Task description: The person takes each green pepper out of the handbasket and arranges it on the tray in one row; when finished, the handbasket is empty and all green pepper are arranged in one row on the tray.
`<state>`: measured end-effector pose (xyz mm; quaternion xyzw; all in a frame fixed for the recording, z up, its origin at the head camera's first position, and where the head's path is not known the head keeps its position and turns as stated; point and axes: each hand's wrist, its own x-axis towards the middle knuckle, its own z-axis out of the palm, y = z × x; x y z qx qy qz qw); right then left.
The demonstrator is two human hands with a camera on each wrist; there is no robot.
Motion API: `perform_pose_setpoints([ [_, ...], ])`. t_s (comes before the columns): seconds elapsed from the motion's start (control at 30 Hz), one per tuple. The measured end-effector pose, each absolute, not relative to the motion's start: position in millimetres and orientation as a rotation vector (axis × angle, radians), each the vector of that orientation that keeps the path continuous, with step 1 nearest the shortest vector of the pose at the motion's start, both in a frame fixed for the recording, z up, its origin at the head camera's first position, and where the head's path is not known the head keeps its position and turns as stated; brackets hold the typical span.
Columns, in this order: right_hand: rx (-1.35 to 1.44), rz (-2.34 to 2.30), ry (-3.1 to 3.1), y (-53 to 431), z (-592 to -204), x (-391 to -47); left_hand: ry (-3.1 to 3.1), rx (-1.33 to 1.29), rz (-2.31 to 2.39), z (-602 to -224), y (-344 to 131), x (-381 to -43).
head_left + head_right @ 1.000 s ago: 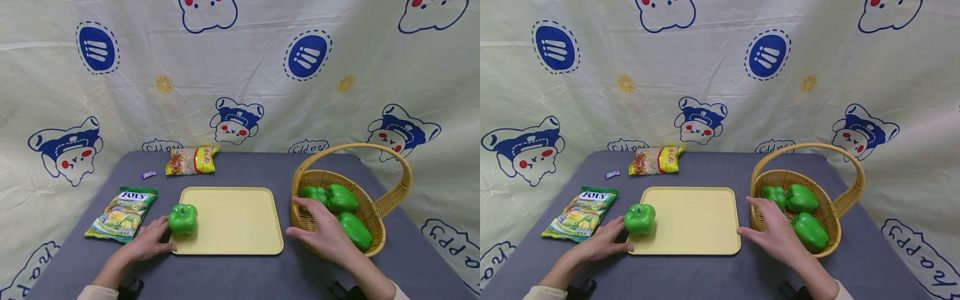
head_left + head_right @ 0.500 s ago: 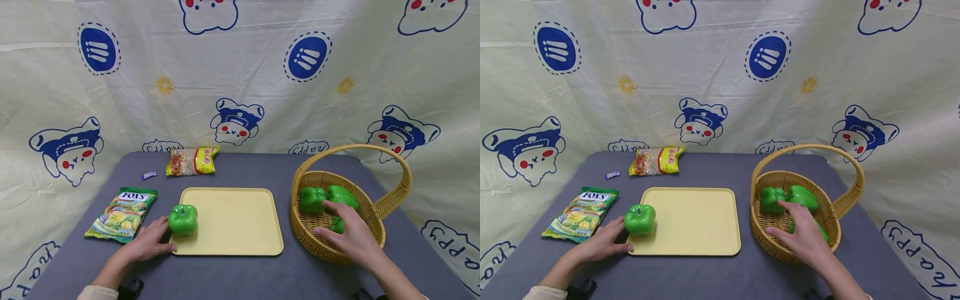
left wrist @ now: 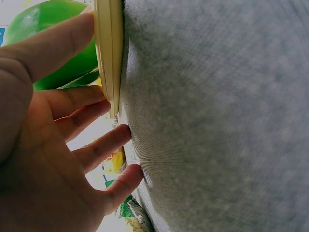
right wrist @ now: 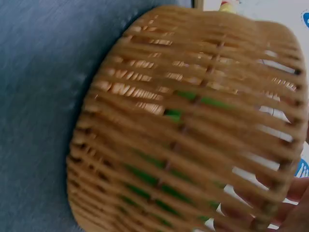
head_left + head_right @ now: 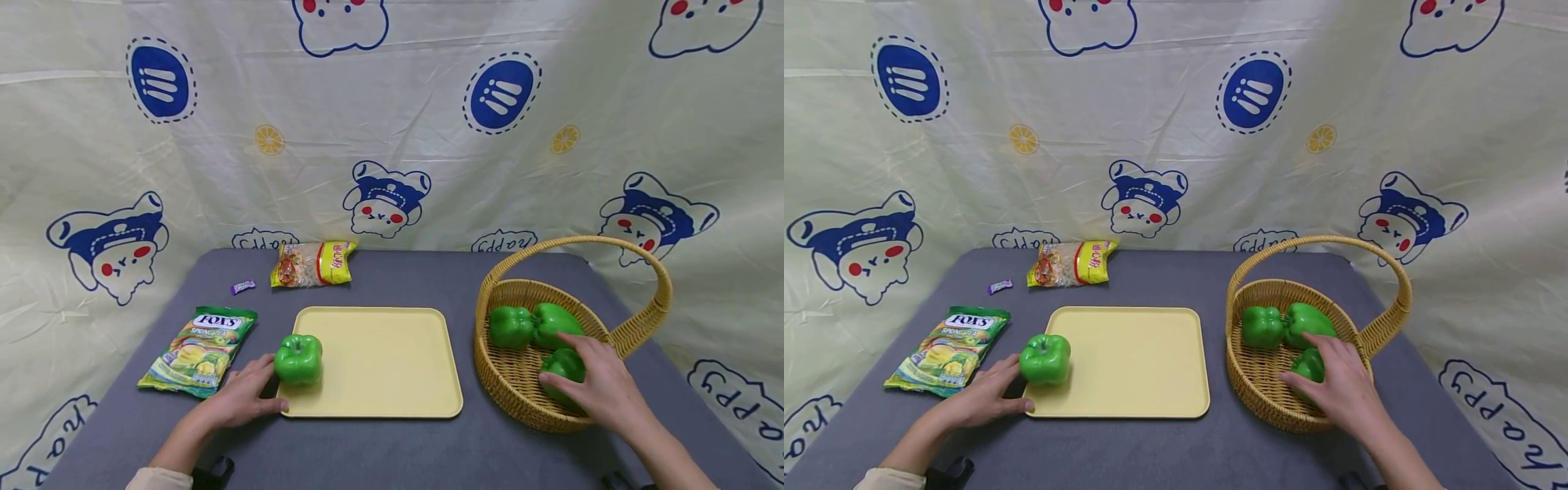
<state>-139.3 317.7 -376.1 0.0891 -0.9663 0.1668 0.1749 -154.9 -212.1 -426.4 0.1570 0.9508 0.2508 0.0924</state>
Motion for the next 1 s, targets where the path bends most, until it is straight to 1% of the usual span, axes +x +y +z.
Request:
perform_pose_setpoints([
  [0.43,0.174,0.355,-2.955,333.0,-379.8,-145.3,2.827,0.467,0.742,-425.7,-212.0,-153.7],
  [1.0,0.114,0.326,-3.053,340.3,-384.4,-152.2,2.824,0.472,0.743,-425.0,-212.3,-153.2],
])
